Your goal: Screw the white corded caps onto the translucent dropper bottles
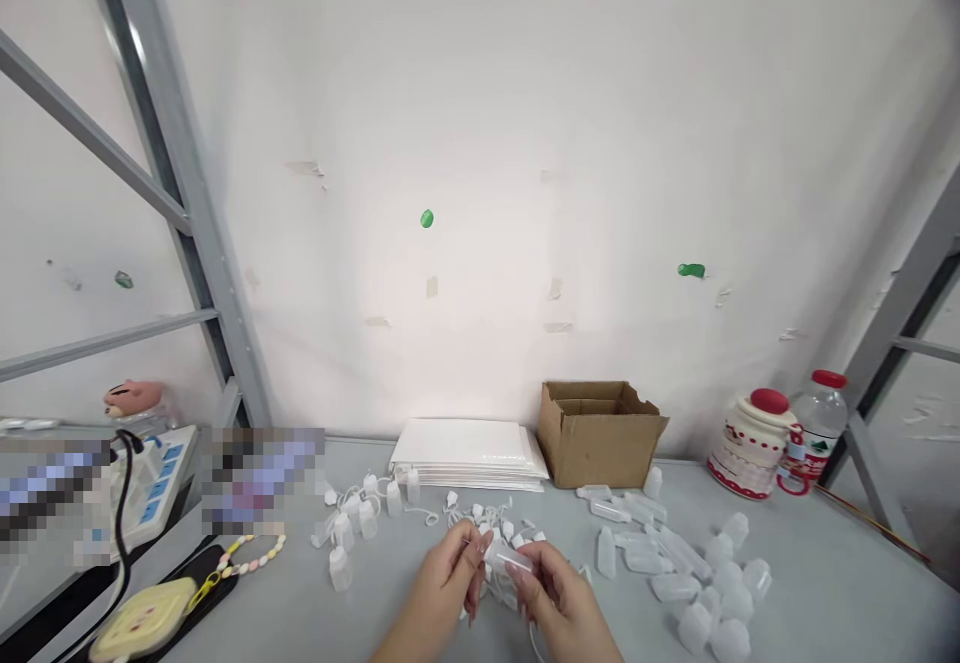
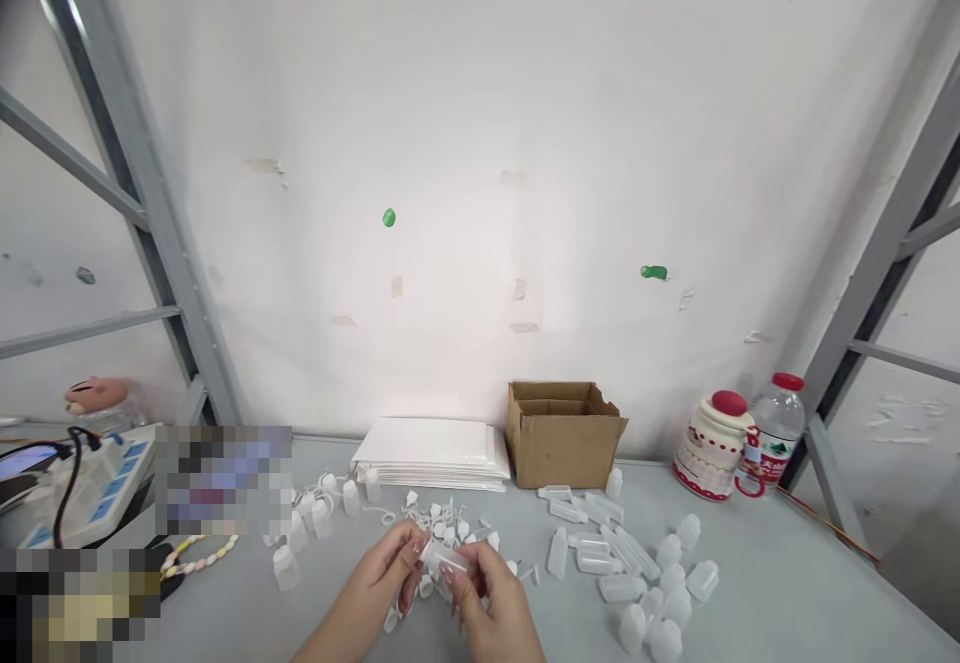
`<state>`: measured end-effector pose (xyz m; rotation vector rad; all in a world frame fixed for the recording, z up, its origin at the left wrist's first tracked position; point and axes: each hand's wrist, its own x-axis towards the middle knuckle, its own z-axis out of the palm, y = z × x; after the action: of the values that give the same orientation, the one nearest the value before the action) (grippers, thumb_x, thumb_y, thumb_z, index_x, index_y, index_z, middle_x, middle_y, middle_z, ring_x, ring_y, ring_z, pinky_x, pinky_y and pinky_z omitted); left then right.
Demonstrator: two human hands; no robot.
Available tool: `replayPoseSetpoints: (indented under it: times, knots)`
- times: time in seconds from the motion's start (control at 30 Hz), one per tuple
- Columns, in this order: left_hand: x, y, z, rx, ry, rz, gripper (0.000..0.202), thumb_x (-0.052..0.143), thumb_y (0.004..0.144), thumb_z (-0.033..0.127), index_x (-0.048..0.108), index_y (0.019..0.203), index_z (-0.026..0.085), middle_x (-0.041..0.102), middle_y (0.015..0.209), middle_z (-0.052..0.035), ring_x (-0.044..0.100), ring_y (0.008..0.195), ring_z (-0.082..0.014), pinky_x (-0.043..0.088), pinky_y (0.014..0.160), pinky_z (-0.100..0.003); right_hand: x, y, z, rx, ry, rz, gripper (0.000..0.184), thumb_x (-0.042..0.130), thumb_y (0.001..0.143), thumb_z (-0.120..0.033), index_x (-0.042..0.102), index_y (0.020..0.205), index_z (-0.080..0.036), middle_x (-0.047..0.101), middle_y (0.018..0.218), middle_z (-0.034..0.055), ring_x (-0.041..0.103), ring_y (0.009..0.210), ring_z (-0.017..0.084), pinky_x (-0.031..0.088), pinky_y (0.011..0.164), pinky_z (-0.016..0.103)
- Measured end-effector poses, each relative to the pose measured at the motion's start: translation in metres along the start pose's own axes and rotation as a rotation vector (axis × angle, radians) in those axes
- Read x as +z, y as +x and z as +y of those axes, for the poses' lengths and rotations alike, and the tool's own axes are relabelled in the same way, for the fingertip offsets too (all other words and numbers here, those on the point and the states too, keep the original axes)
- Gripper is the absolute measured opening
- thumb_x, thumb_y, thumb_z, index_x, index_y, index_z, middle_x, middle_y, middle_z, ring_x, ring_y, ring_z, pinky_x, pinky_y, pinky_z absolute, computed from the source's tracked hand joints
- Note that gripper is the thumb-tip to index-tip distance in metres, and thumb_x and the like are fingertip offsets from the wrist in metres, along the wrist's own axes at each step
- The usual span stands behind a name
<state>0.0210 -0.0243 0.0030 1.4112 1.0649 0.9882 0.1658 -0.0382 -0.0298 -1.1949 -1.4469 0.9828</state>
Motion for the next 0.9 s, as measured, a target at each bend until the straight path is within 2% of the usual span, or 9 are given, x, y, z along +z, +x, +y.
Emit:
replayPoseSetpoints:
  times: [0.1, 0.17, 0.3, 0.37, 0.47, 0.6, 0.73, 0.8, 0.9]
  knots:
    - [0.000, -0.002, 0.003, 0.022, 0.022, -0.040, 0.043, 0.041, 0.071, 0.065, 0.040, 0.061, 0.023, 0.041, 0.042, 0.0080, 0.039, 0.042, -0.0107, 0.036, 0.048, -0.023, 0.000, 0.002, 0.002, 0.132, 0.070, -0.092, 0.052, 0.032, 0.076, -0.068, 0.045, 0.059, -0.020, 0.041, 0.044, -0.0058, 0.039, 0.038, 0.010, 0.032, 0.041, 0.022]
    - [0.001, -0.002, 0.002, 0.021, 0.037, -0.053, 0.042, 0.041, 0.071, 0.064, 0.040, 0.062, 0.023, 0.041, 0.042, 0.0079, 0.040, 0.042, -0.0110, 0.036, 0.048, -0.023, -0.003, 0.003, 0.002, 0.169, 0.064, -0.128, 0.055, 0.028, 0.076, -0.069, 0.045, 0.058, -0.020, 0.040, 0.043, -0.0058, 0.037, 0.037, 0.010, 0.031, 0.039, 0.022]
    - [0.003, 0.001, -0.006, 0.005, 0.054, -0.011, 0.040, 0.038, 0.075, 0.061, 0.038, 0.060, 0.023, 0.040, 0.040, 0.0084, 0.040, 0.041, -0.0109, 0.035, 0.048, -0.023, -0.008, 0.004, -0.001, 0.054, -0.047, -0.083, 0.048, 0.040, 0.076, -0.063, 0.056, 0.077, -0.018, 0.055, 0.061, 0.0003, 0.050, 0.053, 0.014, 0.040, 0.052, 0.024]
    - [0.003, 0.001, -0.009, 0.001, 0.065, 0.008, 0.039, 0.037, 0.077, 0.059, 0.037, 0.060, 0.024, 0.039, 0.040, 0.0086, 0.039, 0.040, -0.0108, 0.035, 0.047, -0.022, -0.009, 0.004, -0.002, 0.017, -0.085, -0.076, 0.044, 0.046, 0.075, -0.059, 0.058, 0.086, -0.018, 0.057, 0.066, 0.0008, 0.051, 0.058, 0.015, 0.041, 0.057, 0.025]
    - [0.002, 0.000, -0.009, 0.010, 0.082, -0.007, 0.038, 0.038, 0.077, 0.058, 0.038, 0.061, 0.023, 0.039, 0.041, 0.0085, 0.039, 0.042, -0.0109, 0.035, 0.048, -0.022, -0.008, 0.004, -0.001, 0.063, -0.016, -0.128, 0.043, 0.047, 0.074, -0.061, 0.055, 0.077, -0.019, 0.049, 0.056, -0.0037, 0.047, 0.051, 0.013, 0.038, 0.051, 0.023]
    - [0.002, -0.002, -0.007, 0.023, 0.095, -0.050, 0.037, 0.039, 0.077, 0.057, 0.040, 0.064, 0.023, 0.040, 0.043, 0.0081, 0.040, 0.043, -0.0109, 0.035, 0.049, -0.022, -0.007, 0.006, 0.001, 0.158, 0.105, -0.186, 0.051, 0.041, 0.070, -0.071, 0.045, 0.064, -0.020, 0.037, 0.042, -0.0098, 0.032, 0.038, 0.008, 0.027, 0.040, 0.020]
    - [0.000, -0.001, -0.005, 0.005, 0.096, -0.076, 0.038, 0.045, 0.073, 0.058, 0.043, 0.062, 0.022, 0.040, 0.042, 0.0082, 0.039, 0.041, -0.0099, 0.035, 0.047, -0.021, -0.007, 0.009, -0.005, 0.280, 0.193, -0.227, 0.057, 0.042, 0.061, -0.078, 0.045, 0.062, -0.021, 0.032, 0.034, -0.0120, 0.025, 0.029, 0.006, 0.018, 0.033, 0.020]
    - [-0.003, 0.001, -0.005, -0.007, 0.076, -0.002, 0.041, 0.050, 0.069, 0.060, 0.043, 0.058, 0.021, 0.041, 0.041, 0.0081, 0.040, 0.040, -0.0095, 0.034, 0.045, -0.021, -0.009, 0.010, -0.010, 0.286, 0.252, -0.179, 0.056, 0.046, 0.059, -0.077, 0.045, 0.061, -0.020, 0.034, 0.034, -0.0119, 0.026, 0.028, 0.005, 0.019, 0.033, 0.019]
    - [-0.008, 0.004, -0.004, -0.050, -0.014, 0.178, 0.050, 0.045, 0.066, 0.068, 0.044, 0.050, 0.020, 0.042, 0.035, 0.0067, 0.041, 0.035, -0.0096, 0.034, 0.041, -0.021, -0.013, 0.011, -0.016, 0.214, 0.367, -0.049, 0.051, 0.054, 0.062, -0.069, 0.047, 0.061, -0.019, 0.045, 0.044, -0.0088, 0.037, 0.033, 0.005, 0.029, 0.038, 0.019]
